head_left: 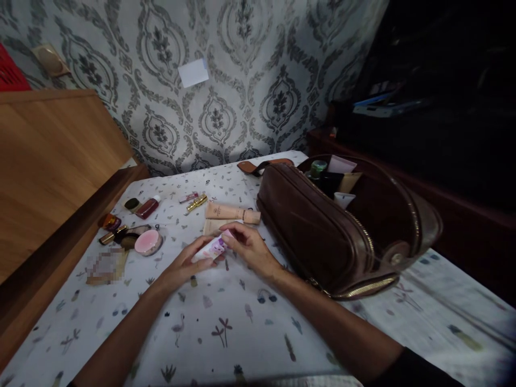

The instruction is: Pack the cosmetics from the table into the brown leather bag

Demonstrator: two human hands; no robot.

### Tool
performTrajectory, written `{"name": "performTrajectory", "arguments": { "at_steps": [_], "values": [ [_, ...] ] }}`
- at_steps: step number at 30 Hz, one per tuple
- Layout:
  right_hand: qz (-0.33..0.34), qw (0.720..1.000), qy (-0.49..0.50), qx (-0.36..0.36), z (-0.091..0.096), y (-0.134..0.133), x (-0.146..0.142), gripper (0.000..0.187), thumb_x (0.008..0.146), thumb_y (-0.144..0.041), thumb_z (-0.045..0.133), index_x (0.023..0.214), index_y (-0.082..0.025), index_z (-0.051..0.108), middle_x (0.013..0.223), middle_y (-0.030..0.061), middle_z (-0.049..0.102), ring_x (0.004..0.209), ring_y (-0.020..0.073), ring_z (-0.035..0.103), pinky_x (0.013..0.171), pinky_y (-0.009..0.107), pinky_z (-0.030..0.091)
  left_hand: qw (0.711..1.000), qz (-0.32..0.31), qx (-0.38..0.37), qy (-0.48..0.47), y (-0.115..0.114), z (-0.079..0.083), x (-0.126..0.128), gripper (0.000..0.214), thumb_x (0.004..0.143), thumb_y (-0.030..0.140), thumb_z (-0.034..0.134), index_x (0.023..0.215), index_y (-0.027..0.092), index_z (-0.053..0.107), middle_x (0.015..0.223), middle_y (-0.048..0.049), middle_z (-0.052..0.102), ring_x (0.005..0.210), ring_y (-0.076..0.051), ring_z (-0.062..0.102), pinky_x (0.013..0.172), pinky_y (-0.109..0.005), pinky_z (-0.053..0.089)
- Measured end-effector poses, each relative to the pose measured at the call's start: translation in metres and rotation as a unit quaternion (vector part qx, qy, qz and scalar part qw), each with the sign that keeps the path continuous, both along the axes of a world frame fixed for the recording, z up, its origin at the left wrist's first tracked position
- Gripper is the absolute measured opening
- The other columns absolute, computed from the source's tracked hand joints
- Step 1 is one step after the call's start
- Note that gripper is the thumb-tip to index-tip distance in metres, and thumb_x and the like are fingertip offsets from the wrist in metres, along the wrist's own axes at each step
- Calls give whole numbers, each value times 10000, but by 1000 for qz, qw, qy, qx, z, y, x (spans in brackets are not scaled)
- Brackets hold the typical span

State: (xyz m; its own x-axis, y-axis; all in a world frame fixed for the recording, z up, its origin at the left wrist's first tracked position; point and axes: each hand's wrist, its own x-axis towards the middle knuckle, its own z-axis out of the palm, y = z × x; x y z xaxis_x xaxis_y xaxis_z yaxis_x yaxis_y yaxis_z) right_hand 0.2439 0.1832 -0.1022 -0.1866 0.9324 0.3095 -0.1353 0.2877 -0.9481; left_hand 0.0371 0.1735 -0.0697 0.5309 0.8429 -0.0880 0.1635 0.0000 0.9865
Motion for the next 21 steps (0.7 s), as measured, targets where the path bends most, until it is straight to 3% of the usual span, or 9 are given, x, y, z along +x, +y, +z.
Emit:
{"name": "performTrajectory", "arguments": {
  "at_steps": [4,7,10,13,15,18,21],
  "values": [
    [-28,999,-42,20,7,-4,0,341,890,-524,610,938,-189,647,807,16,597,750,163,544,687,279,439,998,17,20,51,-9,-4,12,530,857,464,689,1288,168,600,985,-66,701,831,-194,670,704,-262,527],
    [-92,985,-143,34,8,-6,1,409,936,-560,506,749,-200,562,696,3,538,674,158,493,631,280,374,984,67,112,120,-15,-12,21,408,904,435,611,1200,155,636,831,-27,679,690,-157,619,610,-242,498],
    [-121,967,-225,21,9,-7,1,496,965,-595,401,645,-219,454,599,-11,470,596,156,452,600,293,316,953,83,233,173,-17,-16,25,349,928,380,574,1194,163,638,887,-35,710,760,-168,641,741,-278,524],
    [-116,966,-231,18,9,-8,1,522,969,-621,359,638,-224,435,588,-14,458,585,156,452,597,293,312,937,84,290,177,-17,-15,23,329,942,366,563,1201,179,637,979,-48,727,857,-181,663,845,-298,518],
    [-101,973,-208,23,10,-8,0,530,959,-645,378,653,-219,455,610,-11,474,605,155,463,604,289,330,943,84,272,169,-17,-15,21,326,944,393,570,1180,180,641,883,-30,712,781,-166,655,778,-279,526],
    [-53,985,-163,23,11,-8,1,544,943,-681,420,681,-208,486,652,-10,490,643,153,473,620,282,365,976,80,159,124,-18,-13,19,345,934,468,579,1100,171,636,681,23,625,557,-124,587,550,-227,488],
    [-2,992,-125,17,12,-8,2,547,935,-697,450,715,-201,514,680,-10,499,668,153,484,636,279,388,995,71,47,55,-18,-10,19,379,904,524,610,1036,170,616,721,18,632,497,-105,581,435,-197,439]
  ]
}}
